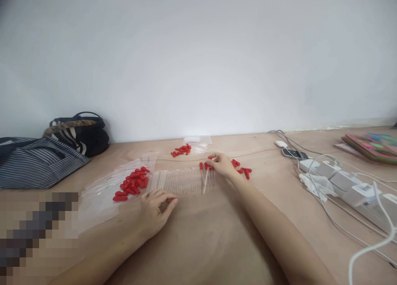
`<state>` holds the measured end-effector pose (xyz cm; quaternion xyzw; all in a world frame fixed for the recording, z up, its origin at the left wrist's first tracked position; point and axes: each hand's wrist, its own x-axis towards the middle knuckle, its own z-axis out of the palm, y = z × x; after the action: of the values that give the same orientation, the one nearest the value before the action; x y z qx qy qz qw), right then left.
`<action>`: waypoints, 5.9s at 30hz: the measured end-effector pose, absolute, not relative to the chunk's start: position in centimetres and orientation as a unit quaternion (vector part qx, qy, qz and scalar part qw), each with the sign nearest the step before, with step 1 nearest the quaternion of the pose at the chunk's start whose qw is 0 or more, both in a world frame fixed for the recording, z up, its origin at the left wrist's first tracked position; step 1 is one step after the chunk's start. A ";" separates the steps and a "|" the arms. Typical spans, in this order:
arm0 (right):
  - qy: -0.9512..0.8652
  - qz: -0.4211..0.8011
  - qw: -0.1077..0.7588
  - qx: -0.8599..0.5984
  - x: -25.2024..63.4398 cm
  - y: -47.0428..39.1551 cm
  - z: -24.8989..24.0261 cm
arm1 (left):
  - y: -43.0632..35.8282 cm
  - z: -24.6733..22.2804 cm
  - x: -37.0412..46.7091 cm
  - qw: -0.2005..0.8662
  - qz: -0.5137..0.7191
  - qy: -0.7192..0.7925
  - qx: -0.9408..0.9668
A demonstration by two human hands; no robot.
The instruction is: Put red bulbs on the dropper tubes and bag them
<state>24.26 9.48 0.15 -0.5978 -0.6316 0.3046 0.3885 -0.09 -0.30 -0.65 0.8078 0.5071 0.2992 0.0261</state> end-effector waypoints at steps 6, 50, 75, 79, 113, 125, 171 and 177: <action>-0.653 0.211 0.340 -0.643 22.4 11.4 -0.8 | -0.2 -1.0 -0.3 0.005 0.277 0.520 0.808; -0.742 0.023 0.101 -0.663 30.1 9.0 0.4 | 2.0 4.0 1.0 -0.023 0.056 0.515 0.855; -0.830 0.174 0.319 -0.423 22.6 1.0 -1.8 | -0.2 -1.3 1.6 0.069 0.211 0.473 0.853; -0.836 0.173 0.307 -0.420 22.4 0.8 -2.0 | -0.3 -1.6 1.1 0.057 0.243 0.463 0.850; -0.784 0.252 0.397 -0.405 20.7 -0.4 -2.1 | -1.1 -1.0 1.3 0.003 0.295 0.403 0.866; -0.785 0.246 0.396 -0.407 20.5 -0.1 -2.2 | -1.0 -1.0 1.7 0.010 0.284 0.404 0.870; -0.673 0.106 0.274 -0.679 25.4 6.5 0.4 | 6.4 2.0 -0.3 -0.144 0.039 0.669 0.728; -0.688 0.081 0.212 -0.689 25.5 4.1 0.0 | 5.3 3.0 0.5 -0.154 0.050 0.650 0.743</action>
<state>25.50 4.07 -0.02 -0.6893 -0.6879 0.0813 0.2125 0.48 5.31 2.98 0.7425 0.6500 0.0499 -0.1537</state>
